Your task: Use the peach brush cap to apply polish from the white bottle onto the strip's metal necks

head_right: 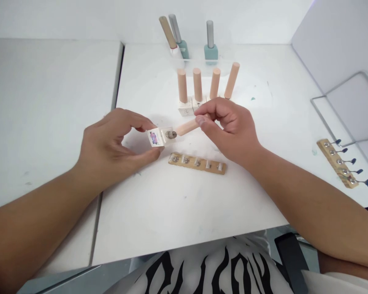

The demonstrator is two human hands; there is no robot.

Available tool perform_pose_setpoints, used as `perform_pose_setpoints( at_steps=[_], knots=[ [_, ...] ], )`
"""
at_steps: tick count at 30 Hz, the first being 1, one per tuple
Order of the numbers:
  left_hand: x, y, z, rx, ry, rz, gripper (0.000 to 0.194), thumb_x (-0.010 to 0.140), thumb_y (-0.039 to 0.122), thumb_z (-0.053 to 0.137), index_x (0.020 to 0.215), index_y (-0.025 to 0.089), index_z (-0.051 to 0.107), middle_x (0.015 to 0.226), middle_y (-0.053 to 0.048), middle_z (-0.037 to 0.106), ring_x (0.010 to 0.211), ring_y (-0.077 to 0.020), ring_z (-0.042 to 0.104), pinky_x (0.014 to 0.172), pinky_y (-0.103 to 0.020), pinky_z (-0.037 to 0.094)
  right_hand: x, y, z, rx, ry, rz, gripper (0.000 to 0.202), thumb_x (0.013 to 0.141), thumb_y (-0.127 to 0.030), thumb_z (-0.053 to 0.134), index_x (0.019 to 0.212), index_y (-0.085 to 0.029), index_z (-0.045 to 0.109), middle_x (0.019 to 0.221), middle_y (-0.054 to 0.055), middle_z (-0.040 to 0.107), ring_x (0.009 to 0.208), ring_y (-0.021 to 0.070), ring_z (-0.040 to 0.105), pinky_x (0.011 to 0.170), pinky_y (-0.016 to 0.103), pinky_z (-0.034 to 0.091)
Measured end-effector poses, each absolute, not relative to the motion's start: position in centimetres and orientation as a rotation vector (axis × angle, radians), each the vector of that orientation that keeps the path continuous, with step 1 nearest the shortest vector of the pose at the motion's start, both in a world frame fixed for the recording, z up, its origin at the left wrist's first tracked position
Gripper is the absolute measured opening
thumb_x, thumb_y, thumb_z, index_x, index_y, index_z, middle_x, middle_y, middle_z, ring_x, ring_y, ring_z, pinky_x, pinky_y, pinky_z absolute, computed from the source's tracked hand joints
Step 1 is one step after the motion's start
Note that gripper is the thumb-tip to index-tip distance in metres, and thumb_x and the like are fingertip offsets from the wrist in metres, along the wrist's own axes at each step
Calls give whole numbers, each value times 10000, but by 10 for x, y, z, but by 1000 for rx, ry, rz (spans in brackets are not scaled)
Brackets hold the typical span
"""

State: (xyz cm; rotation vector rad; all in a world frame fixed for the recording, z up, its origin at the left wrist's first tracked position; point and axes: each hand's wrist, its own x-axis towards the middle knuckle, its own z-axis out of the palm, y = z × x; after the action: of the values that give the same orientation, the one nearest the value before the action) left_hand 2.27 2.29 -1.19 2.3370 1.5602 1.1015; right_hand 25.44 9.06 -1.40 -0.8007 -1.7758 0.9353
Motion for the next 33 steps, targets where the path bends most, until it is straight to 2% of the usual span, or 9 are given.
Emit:
perform_pose_setpoints(
  at_steps=[5, 20, 33],
  knots=[
    [24, 26, -13, 2391, 1546, 1153, 181, 737, 244, 702, 844, 251, 556, 766, 25, 611, 747, -176, 561, 569, -331, 442, 246, 88, -7, -827, -1915, 916, 73, 823, -249, 626, 813, -195, 675, 672, -36, 618, 618, 80, 562, 612, 252, 503],
    [23, 30, -15, 2402, 1588, 1139, 163, 771, 225, 658, 889, 264, 552, 820, 13, 609, 776, -178, 548, 620, -333, 426, 245, 87, -3, -905, -1935, 899, 130, 833, -299, 623, 822, -184, 682, 652, -36, 600, 594, 71, 539, 588, 242, 486],
    [22, 32, -17, 2526, 1512, 1199, 223, 723, 202, 713, 877, 244, 557, 803, 14, 625, 742, -172, 553, 579, -319, 451, 245, 85, -7, -916, -1941, 888, 166, 838, -319, 614, 823, -169, 685, 637, -37, 584, 581, 60, 508, 571, 219, 450]
  ],
)
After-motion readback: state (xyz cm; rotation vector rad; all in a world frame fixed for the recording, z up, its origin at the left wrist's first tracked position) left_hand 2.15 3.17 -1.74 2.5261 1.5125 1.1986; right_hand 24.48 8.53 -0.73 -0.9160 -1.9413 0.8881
